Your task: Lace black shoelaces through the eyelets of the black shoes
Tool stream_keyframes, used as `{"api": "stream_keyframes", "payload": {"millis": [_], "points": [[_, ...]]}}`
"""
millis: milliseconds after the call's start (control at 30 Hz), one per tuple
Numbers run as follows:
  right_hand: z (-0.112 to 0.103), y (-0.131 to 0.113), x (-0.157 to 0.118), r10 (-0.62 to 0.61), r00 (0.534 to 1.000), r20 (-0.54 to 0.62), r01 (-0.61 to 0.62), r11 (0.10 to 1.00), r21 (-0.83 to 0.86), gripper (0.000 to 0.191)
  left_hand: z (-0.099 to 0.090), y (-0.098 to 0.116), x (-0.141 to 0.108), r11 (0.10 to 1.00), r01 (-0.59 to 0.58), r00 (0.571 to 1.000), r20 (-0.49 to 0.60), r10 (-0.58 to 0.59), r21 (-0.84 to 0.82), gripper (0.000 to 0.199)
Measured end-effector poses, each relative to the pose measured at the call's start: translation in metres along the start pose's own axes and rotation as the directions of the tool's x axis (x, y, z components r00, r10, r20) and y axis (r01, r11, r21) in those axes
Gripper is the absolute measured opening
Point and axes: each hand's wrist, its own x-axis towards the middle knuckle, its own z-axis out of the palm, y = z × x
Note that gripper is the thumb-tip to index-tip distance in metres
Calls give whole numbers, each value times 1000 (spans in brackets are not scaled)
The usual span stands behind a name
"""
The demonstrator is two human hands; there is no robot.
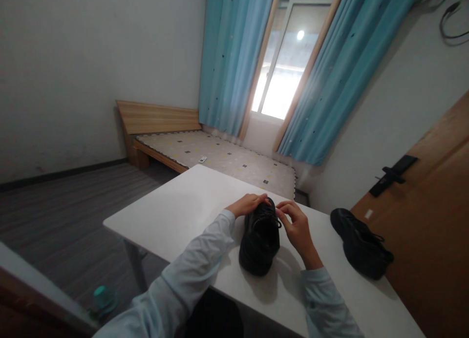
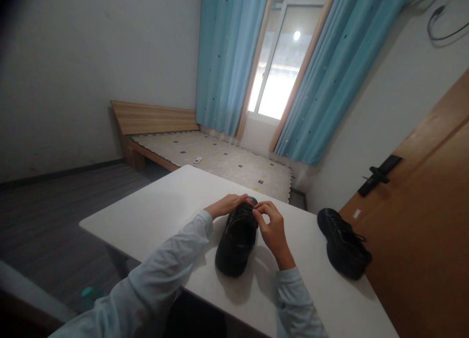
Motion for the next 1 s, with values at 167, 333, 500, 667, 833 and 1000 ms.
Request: {"api": "stream_keyframes", "payload": {"millis": [167, 333, 500, 667, 833, 1000], "points": [[-8, 12, 1, 168, 981, -97, -142, 964, 225, 22, -2, 4, -1, 1000, 10, 1000, 13, -10, 29, 57], [-8, 18, 1, 351, 932, -91, -236, 777, 583, 22, -1, 4, -2, 1000, -14, 1000, -6, 14, 4, 53], [-11, 24, 1, 451, 890, -72, -248, 608, 754, 24, -1, 1, -2, 1000, -9, 1000, -7, 9, 7, 51], [-22, 25, 1, 492, 860, -136, -219, 596, 773, 28, -2, 1, -4, 1000, -2, 1000, -15, 2, -4, 53], [-23, 18, -1, 421, 899, -126, -245, 718, 652, 23, -2, 3, -5, 1000, -9, 999, -36, 9, 4, 50], [-15, 20, -2, 388, 916, -96, -311, 843, 439, 20, -9, 13, -7, 986, -146, 988, -54, 142, -79, 37]]}}
